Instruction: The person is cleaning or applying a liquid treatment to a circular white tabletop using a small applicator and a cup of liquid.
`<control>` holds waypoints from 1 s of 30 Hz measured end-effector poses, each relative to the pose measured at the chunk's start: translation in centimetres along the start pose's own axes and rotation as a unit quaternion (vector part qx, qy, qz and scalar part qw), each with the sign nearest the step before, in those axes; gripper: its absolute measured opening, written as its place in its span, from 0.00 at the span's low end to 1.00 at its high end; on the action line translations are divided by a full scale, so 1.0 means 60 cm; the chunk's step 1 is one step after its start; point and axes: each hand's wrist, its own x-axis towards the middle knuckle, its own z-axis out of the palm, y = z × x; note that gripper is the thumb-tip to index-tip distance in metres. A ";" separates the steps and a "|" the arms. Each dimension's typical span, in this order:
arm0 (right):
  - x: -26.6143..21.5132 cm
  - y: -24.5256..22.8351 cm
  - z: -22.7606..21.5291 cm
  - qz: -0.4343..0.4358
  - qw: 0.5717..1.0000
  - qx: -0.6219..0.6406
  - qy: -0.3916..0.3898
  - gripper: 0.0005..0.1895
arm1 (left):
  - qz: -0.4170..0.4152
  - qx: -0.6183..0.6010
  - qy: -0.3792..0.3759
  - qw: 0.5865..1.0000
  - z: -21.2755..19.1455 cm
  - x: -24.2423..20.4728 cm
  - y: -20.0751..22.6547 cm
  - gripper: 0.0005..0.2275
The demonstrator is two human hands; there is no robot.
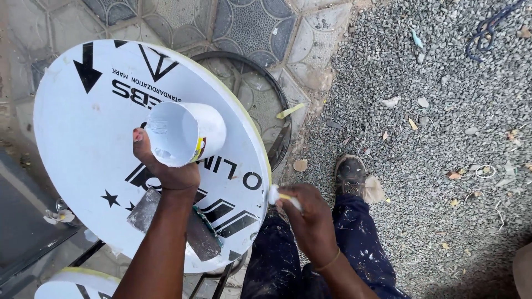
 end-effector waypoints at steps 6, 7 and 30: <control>0.100 0.027 0.026 -0.207 0.975 0.059 0.052 0.09 | 0.271 0.183 -0.147 0.933 -0.070 0.009 -0.069 0.15; 0.139 0.005 0.028 -0.209 0.975 0.059 0.052 0.09 | 0.273 0.183 -0.146 0.933 -0.027 0.000 -0.040 0.15; 0.189 -0.003 0.025 -0.201 0.980 -0.005 -0.002 0.13 | 0.306 0.200 -0.124 0.923 -0.082 0.004 -0.102 0.18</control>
